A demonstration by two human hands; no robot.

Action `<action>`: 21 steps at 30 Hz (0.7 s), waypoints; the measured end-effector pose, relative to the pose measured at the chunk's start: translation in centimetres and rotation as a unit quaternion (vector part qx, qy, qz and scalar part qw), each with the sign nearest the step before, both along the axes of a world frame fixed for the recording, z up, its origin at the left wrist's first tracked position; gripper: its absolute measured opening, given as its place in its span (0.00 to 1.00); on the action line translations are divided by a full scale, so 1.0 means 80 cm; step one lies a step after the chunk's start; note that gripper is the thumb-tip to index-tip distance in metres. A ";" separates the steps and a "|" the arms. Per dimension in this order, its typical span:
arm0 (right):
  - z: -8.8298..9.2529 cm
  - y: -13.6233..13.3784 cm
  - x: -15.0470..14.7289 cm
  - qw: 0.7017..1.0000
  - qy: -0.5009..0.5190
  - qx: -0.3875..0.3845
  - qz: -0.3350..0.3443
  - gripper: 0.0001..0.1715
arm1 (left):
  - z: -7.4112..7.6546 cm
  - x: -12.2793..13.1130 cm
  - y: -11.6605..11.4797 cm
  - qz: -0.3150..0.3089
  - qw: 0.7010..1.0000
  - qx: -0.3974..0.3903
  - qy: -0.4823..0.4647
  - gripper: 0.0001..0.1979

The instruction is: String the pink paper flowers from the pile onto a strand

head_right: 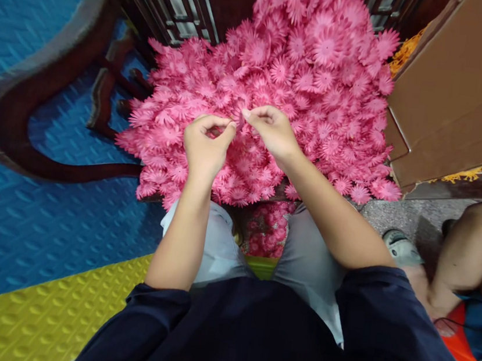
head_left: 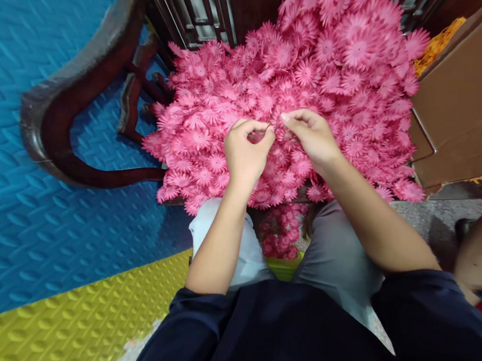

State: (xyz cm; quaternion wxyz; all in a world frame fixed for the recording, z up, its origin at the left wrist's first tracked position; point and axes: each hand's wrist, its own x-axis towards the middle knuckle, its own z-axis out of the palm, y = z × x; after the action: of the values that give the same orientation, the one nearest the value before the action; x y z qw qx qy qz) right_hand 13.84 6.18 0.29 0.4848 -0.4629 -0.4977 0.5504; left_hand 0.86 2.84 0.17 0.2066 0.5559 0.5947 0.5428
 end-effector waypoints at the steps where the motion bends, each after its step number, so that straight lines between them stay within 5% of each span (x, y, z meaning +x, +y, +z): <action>1: -0.001 0.001 0.000 1.000 0.005 -0.012 0.025 0.22 | 0.000 0.001 -0.001 -0.006 1.000 -0.002 0.001 0.05; 11: 0.001 0.000 0.008 0.990 0.039 -0.045 0.126 0.23 | -0.001 -0.005 0.003 -0.053 0.989 -0.021 -0.139 0.08; 21: -0.001 0.001 0.007 0.986 0.063 -0.017 0.154 0.23 | 0.010 0.001 0.001 -0.079 0.958 -0.043 -0.271 0.13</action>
State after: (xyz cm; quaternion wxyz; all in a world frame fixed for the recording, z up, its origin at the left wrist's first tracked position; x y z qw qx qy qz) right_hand 14.37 6.26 0.19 0.4167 -0.3537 -0.5219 0.6549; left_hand 0.93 2.93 0.96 0.4262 0.4238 0.4935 0.6286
